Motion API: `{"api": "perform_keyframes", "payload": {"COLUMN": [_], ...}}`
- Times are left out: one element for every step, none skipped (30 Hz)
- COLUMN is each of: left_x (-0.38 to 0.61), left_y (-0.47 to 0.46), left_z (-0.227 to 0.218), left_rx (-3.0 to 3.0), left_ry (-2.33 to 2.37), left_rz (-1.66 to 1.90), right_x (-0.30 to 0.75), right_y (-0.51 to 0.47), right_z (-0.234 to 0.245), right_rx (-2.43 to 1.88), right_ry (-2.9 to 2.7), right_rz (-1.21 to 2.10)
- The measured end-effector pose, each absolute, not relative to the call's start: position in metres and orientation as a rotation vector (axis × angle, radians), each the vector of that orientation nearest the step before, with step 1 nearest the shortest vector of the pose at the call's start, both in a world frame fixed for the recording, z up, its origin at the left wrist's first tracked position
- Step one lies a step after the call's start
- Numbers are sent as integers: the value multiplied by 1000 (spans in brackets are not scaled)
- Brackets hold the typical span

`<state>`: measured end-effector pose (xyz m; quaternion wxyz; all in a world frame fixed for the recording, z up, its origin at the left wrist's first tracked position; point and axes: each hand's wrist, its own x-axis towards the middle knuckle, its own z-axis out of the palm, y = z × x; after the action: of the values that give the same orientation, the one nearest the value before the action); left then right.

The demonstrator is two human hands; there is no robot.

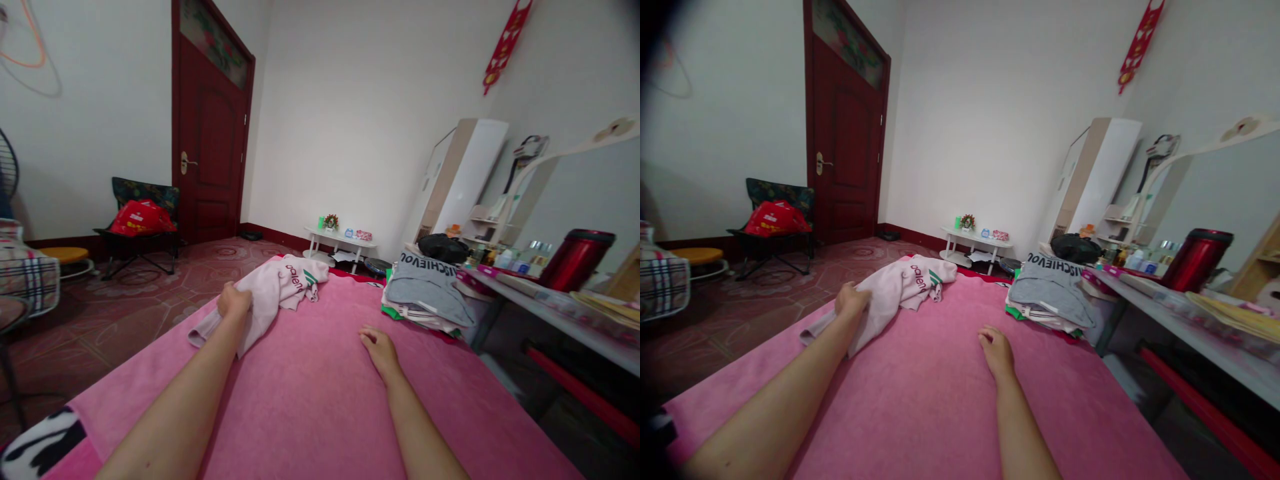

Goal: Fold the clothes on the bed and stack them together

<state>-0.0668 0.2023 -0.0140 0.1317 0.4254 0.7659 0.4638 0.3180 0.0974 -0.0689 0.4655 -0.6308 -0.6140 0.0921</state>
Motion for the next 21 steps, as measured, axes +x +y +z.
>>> {"api": "perform_keyframes", "payload": {"left_x": [-68,-68,-64,-57,-47,-34,-19,-3,12,26,37,45,49,49,46,39,31,21,10,-1,-12], "left_y": [202,202,200,199,196,192,188,183,177,170,162,155,149,144,141,140,142,145,150,156,163], "left_z": [-13,-12,-11,-9,-8,-7,-6,-5,-3,0,4,10,16,23,30,35,38,39,36,31,24], "left_rx": [1278,1331,1390,1460,1542,1636,1740,1844,1939,2018,2094,2171,2241,2294,2315,2289,2207,2077,1927,1772,1635], "left_ry": [2188,2151,2108,2055,1988,1905,1805,1699,1595,1498,1415,1357,1339,1372,1462,1612,1802,1998,2168,2292,2363], "left_rz": [1357,1378,1404,1434,1459,1474,1470,1451,1422,1391,1373,1380,1417,1484,1572,1662,1733,1763,1749,1685,1591], "right_x": [318,317,317,316,316,316,316,316,316,317,318,318,319,320,320,320,320,320,320,320,319], "right_y": [97,97,97,97,97,97,97,97,97,97,97,98,98,98,98,98,98,97,97,97,97], "right_z": [-68,-68,-68,-68,-68,-68,-68,-68,-68,-68,-69,-69,-69,-70,-70,-70,-70,-69,-69,-69,-69], "right_rx": [-1553,-1556,-1557,-1558,-1558,-1556,-1555,-1552,-1549,-1546,-1543,-1541,-1539,-1538,-1537,-1536,-1535,-1534,-1531,-1529,-1526], "right_ry": [-1508,-1508,-1507,-1505,-1503,-1501,-1500,-1499,-1500,-1503,-1507,-1510,-1514,-1516,-1516,-1515,-1513,-1510,-1506,-1502,-1498], "right_rz": [226,225,224,224,223,223,223,222,221,221,222,225,229,233,239,244,249,254,258,262,266]}}
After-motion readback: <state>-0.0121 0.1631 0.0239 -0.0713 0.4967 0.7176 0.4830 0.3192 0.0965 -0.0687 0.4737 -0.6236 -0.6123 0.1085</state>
